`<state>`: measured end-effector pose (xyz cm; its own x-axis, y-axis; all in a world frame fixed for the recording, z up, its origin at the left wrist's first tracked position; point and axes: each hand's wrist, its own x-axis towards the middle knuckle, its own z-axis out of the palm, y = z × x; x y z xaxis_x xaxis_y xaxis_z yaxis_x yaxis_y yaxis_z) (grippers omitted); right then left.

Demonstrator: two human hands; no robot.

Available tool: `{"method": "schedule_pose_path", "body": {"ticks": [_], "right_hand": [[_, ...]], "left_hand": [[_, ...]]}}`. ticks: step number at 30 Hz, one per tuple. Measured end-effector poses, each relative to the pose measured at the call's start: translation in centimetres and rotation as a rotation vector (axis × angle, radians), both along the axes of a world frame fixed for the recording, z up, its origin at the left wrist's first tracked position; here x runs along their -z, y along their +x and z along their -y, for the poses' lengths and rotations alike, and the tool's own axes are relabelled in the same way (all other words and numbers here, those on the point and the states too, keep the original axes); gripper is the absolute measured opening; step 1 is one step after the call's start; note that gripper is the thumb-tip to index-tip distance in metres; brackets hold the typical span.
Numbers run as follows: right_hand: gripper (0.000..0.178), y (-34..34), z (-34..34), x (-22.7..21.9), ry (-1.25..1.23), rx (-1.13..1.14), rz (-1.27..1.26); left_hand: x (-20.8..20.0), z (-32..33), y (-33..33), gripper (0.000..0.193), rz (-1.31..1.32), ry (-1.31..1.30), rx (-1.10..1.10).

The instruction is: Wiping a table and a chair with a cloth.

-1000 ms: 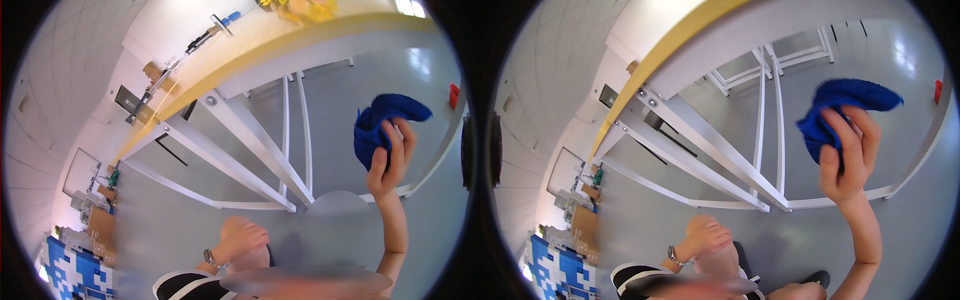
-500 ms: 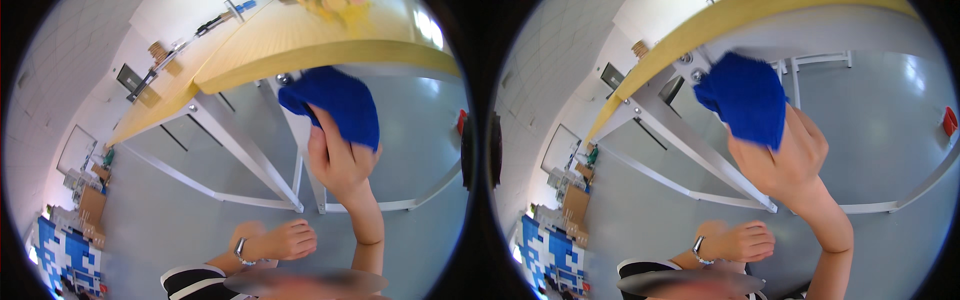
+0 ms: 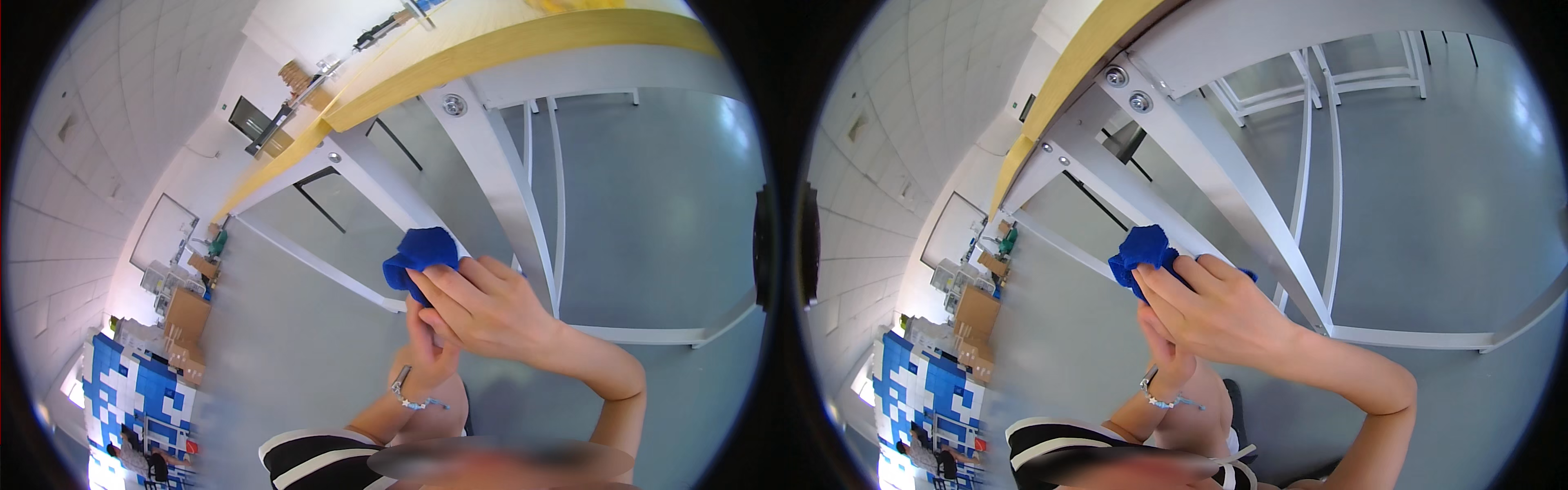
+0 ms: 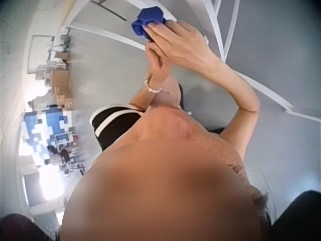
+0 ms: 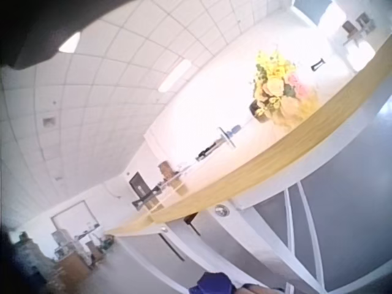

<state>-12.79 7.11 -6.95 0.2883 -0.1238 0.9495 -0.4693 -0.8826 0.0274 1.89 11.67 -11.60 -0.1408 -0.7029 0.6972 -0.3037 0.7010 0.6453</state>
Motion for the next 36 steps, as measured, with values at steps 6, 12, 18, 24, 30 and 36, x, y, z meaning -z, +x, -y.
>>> {"method": "schedule_pose_path", "body": {"ticks": [6, 12, 18, 24, 30, 36], "right_hand": [[0.032, 0.1, 0.2, 0.8, 0.103, -0.103, -0.083], [0.036, 0.1, 1.1, 1.0, 0.056, 0.130, -0.007], [0.041, -0.3, 1.4, 0.5, 0.147, 0.121, -0.012], [0.045, -0.4, 2.3, 0.9, 0.197, -0.056, 0.004], [0.031, -0.7, 2.0, 1.5, 0.407, -0.265, 0.217], [0.027, -0.7, 2.2, 3.9, 0.297, -0.214, 0.177]], "left_hand": [[1.3, -0.4, 0.6, 0.063, -0.116, 0.199, -0.154], [1.1, 0.4, 0.8, 0.033, -0.421, 0.033, -0.330], [1.5, -0.3, 1.0, 0.032, -0.332, 0.298, -0.234], [0.9, 0.2, 0.6, 0.035, -0.280, 0.343, -0.252], [0.3, 1.5, 1.1, 0.019, 0.002, 0.091, -0.391], [1.5, 1.8, 3.0, 0.012, 0.260, 0.282, -0.433]]}}
